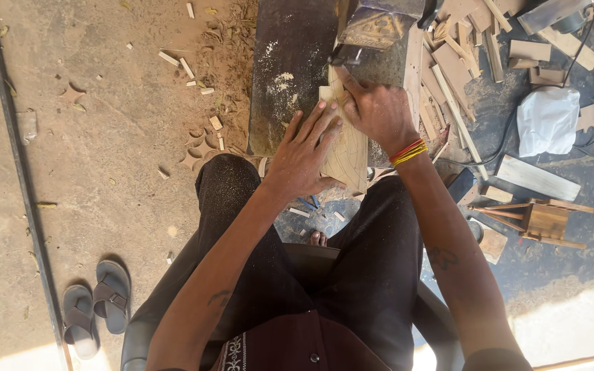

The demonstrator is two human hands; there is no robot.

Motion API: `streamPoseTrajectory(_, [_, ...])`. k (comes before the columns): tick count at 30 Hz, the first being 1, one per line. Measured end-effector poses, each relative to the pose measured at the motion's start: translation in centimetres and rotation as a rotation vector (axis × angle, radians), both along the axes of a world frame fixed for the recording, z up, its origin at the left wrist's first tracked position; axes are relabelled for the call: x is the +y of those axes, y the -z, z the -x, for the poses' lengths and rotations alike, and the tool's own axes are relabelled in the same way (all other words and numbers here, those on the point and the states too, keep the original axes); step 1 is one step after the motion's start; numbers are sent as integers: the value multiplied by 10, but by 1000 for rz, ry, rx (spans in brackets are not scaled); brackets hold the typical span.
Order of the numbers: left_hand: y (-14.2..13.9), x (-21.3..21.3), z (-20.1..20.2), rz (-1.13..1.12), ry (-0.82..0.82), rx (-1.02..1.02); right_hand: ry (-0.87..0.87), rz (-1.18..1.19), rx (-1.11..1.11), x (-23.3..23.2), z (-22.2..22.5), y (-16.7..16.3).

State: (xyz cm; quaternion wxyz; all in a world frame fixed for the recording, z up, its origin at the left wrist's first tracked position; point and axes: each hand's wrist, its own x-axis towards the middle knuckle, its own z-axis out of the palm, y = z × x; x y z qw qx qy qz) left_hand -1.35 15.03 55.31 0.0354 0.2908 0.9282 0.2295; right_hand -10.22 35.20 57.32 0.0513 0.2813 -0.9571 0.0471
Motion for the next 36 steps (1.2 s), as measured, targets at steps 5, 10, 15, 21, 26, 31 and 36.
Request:
streamPoseTrajectory(5, [6,-2,-4,-22,-10,25,6,50,36,-5,-5,1])
streamPoseTrajectory(10, [8,-3,-4,5,-15,-13,46,64,43,-9,-10,2])
streamPoseTrajectory(15, [8,-4,-5,28,-24,-21,85,57,41,-14,-13,3])
streamPoseTrajectory(21, [10,-6,-6,-14,-27,-15,110,63,39,-14,-16,10])
streamPoseTrajectory(26, [11,-8,-5,-11,-25,-28,132,51,-2,-15,-16,13])
streamPoseTrajectory(31, [10,-9,-4,13,-21,-54,140,50,23,-19,-18,11])
streamPoseTrajectory(36, [8,-12,-2,-12,-14,-31,159,51,-7,-18,-18,15])
